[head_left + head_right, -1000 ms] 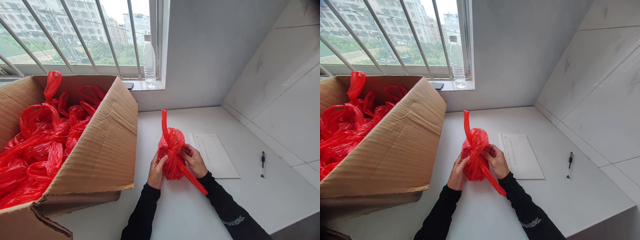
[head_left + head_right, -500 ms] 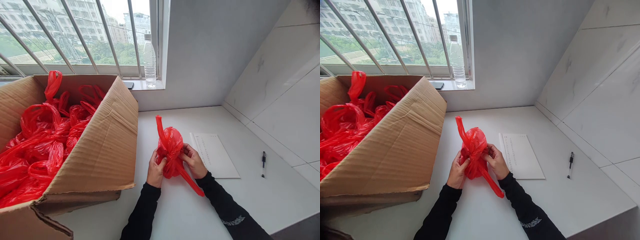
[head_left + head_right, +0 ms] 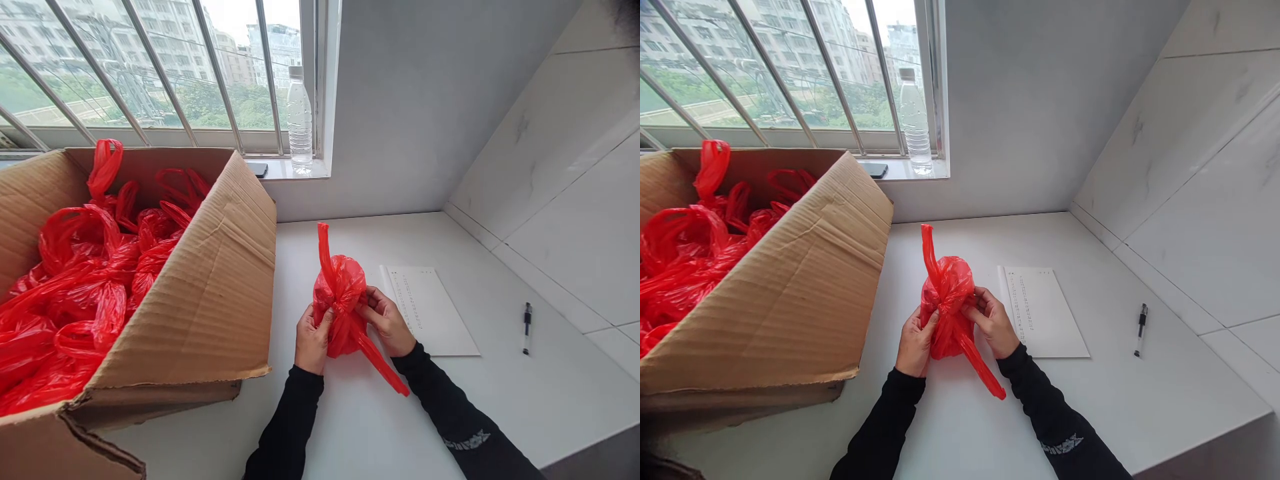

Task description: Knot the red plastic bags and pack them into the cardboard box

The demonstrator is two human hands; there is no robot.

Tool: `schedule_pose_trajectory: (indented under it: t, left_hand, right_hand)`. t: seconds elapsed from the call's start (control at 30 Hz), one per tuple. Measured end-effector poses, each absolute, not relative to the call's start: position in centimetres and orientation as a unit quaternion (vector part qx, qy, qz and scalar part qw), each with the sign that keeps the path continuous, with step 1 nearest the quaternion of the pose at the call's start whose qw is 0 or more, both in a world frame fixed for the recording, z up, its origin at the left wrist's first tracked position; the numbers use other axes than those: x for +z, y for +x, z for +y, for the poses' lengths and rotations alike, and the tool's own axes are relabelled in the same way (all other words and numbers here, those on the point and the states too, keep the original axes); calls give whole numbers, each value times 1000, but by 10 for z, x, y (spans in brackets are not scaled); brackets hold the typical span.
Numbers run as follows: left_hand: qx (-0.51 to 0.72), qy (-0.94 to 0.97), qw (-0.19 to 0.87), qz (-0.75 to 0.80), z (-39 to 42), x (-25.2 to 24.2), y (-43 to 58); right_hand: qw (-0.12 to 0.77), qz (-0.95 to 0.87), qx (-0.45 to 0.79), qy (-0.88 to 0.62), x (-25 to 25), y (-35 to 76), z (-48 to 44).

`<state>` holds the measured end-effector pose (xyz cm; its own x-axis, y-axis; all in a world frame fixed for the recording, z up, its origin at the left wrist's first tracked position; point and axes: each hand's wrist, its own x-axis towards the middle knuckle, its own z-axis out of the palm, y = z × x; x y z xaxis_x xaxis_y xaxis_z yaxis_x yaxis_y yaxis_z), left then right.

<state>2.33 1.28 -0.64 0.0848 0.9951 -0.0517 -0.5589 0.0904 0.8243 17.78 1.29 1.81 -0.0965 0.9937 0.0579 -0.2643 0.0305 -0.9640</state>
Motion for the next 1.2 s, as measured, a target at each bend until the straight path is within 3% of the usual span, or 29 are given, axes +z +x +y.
schedule_pose_trajectory:
  t: [0.37,1.2]
  left_hand:
    - [576,393,607,382,14,-12,17]
    - [593,344,610,397,15,-5,17]
  right_hand:
    - [539,-481,570,-391,14,178,14]
    - [522,-501,568,-392,12,173,12]
